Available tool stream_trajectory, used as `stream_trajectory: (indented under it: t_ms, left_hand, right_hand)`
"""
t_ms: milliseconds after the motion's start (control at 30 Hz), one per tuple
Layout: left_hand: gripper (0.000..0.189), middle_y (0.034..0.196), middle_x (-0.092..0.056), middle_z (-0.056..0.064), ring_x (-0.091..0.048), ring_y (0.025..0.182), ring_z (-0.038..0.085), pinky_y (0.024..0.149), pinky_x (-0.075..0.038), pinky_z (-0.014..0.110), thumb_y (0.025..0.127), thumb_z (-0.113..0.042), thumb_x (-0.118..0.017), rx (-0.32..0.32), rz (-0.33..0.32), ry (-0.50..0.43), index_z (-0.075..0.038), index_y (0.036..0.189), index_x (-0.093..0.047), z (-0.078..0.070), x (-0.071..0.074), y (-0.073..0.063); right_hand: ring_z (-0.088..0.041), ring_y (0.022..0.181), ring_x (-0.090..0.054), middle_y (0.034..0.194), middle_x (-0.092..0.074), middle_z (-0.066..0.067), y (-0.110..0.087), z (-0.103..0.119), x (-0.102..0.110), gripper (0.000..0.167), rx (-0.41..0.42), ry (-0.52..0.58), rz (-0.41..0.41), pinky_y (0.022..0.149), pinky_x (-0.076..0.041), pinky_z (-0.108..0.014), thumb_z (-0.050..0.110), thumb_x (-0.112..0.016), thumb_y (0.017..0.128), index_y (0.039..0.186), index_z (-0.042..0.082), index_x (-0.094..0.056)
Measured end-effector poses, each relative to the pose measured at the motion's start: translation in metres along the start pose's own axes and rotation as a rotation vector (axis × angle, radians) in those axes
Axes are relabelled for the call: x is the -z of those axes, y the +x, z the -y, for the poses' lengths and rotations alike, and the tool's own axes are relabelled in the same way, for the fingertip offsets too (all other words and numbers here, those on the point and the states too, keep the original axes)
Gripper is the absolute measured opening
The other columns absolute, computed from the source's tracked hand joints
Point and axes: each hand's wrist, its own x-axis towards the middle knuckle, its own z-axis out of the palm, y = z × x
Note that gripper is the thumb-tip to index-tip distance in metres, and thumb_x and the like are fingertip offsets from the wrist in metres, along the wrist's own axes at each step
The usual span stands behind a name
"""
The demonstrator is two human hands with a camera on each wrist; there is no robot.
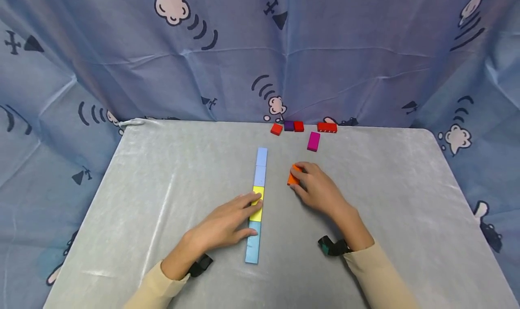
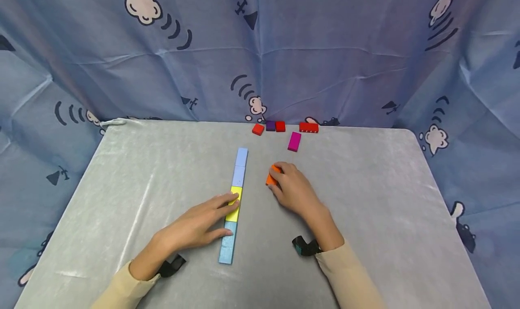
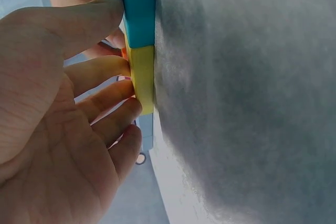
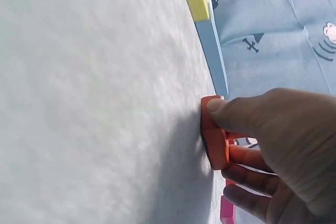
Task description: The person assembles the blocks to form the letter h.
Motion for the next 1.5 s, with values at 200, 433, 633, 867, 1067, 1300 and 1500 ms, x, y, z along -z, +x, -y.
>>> stream_trajectory:
  t_ms: [200,433,633,867,1067,1300,1500]
  left_hand:
    - [0.075,0.170,-0.039,0.013,-0.035,0.161,0.029,0.133,-0.032,0.044,0.098,-0.037,-0.076,0.021,0.022,-0.013,-0.004,0.159,-0.046,-0.001,0.000,0.000]
    - [0.076,0.172,-0.037,0.012,-0.034,0.162,0.029,0.134,-0.031,0.045,0.098,-0.037,-0.076,0.038,0.030,-0.027,-0.005,0.160,-0.044,-0.001,0.001,-0.001]
    - [0.076,0.172,-0.037,0.012,-0.033,0.162,0.028,0.135,-0.029,0.044,0.098,-0.036,-0.076,0.034,0.032,-0.029,-0.005,0.160,-0.044,-0.001,0.001,0.000]
    - [0.077,0.171,-0.038,0.012,-0.034,0.162,0.028,0.135,-0.028,0.043,0.098,-0.036,-0.076,0.036,0.031,-0.034,-0.005,0.160,-0.044,-0.001,0.000,0.000]
    - [0.076,0.170,-0.039,0.012,-0.036,0.161,0.028,0.134,-0.030,0.043,0.098,-0.036,-0.077,0.021,0.027,-0.013,-0.004,0.160,-0.045,0.000,0.002,0.000]
    - [0.076,0.169,-0.040,0.013,-0.037,0.160,0.028,0.134,-0.030,0.043,0.098,-0.035,-0.076,0.003,0.025,0.000,-0.003,0.159,-0.046,0.001,0.002,0.000]
    - [0.076,0.170,-0.040,0.013,-0.036,0.161,0.028,0.135,-0.029,0.042,0.098,-0.035,-0.076,0.011,0.021,-0.012,-0.003,0.159,-0.045,0.001,0.002,0.000]
  right_hand:
    - [-0.040,0.132,-0.062,0.142,-0.065,-0.022,-0.015,0.006,-0.002,0.051,0.046,0.006,-0.018,0.115,-0.052,-0.056,0.025,-0.081,0.095,0.139,0.000,-0.069]
    - [-0.036,0.129,-0.064,0.140,-0.067,-0.017,-0.032,0.008,-0.005,0.053,0.086,0.050,-0.043,0.112,-0.055,-0.054,0.025,-0.084,0.092,0.138,0.002,-0.070]
    - [-0.034,0.128,-0.065,0.138,-0.068,-0.015,-0.050,0.011,-0.007,0.053,0.095,0.069,-0.053,0.110,-0.057,-0.053,0.025,-0.086,0.090,0.136,0.003,-0.071]
    - [-0.032,0.127,-0.066,0.139,-0.068,-0.012,-0.069,0.017,-0.007,0.053,0.119,0.075,-0.055,0.108,-0.058,-0.052,0.027,-0.085,0.091,0.136,0.004,-0.071]
    - [-0.028,0.126,-0.066,0.138,-0.068,-0.008,-0.086,0.024,-0.008,0.053,0.116,0.081,-0.072,0.107,-0.059,-0.050,0.027,-0.087,0.089,0.136,0.007,-0.072]
    - [-0.025,0.123,-0.067,0.137,-0.069,-0.005,-0.103,0.033,-0.007,0.054,0.133,0.071,-0.116,0.102,-0.061,-0.049,0.024,-0.090,0.085,0.134,0.009,-0.074]
    - [-0.025,0.119,-0.068,0.134,-0.070,-0.005,-0.112,0.037,-0.008,0.055,0.197,0.044,-0.174,0.097,-0.062,-0.046,0.022,-0.093,0.081,0.131,0.008,-0.075]
